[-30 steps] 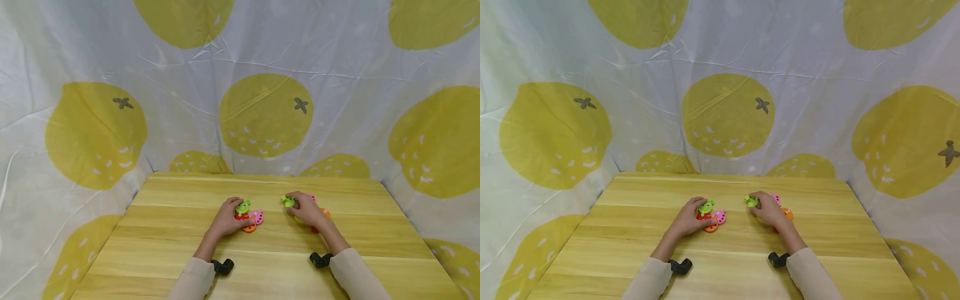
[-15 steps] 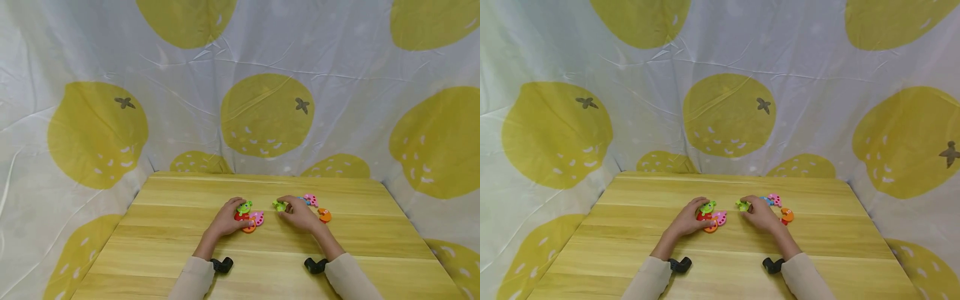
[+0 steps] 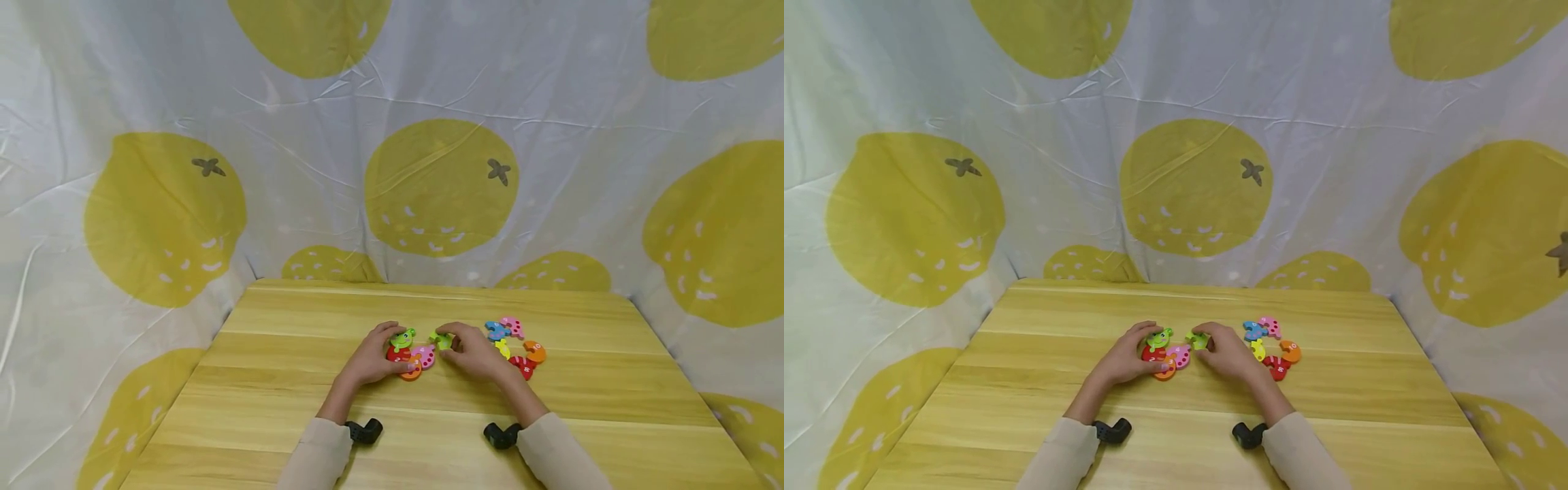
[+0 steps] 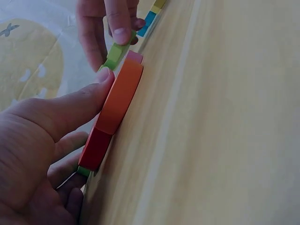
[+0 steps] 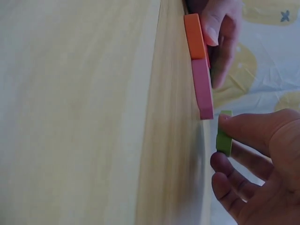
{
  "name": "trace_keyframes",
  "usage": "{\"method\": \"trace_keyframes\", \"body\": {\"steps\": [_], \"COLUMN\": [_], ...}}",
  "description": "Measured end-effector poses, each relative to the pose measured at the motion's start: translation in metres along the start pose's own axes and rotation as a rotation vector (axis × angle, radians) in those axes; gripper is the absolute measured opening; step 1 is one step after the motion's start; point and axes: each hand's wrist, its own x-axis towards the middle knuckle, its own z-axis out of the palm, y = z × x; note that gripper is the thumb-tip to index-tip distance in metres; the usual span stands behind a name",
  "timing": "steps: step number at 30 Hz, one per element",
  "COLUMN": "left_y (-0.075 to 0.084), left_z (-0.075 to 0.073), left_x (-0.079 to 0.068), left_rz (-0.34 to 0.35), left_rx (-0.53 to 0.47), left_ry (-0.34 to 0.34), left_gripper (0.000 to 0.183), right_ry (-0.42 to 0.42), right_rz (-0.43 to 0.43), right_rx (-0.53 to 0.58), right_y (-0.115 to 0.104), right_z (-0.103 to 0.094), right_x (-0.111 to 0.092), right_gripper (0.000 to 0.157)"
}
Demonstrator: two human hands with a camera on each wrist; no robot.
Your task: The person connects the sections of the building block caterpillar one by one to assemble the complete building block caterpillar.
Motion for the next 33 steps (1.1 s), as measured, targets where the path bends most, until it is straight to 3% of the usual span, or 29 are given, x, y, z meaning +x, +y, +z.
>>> {"method": "trace_keyframes", "body": {"steps": [18,33], "left_y": [-0.003,0.001], "left_z": [0.003,0.002], "left_x": [0.000,-0.001], "left_rz": [-0.022,-0.021], "left_rx": [-0.001,0.007], "left_ry": [0.051,0.038], "left_gripper": [0.079,0.078], "right_ry": [-0.091,-0.088], "right_rz": [0.006,0.023], "right_rx": [-0.043,-0.054], "right_y": [-0.012,-0.013], "right_z": [0.004,0.010], "right_x": [0.006,0.009], "right_gripper": [0.042,0.043]}}
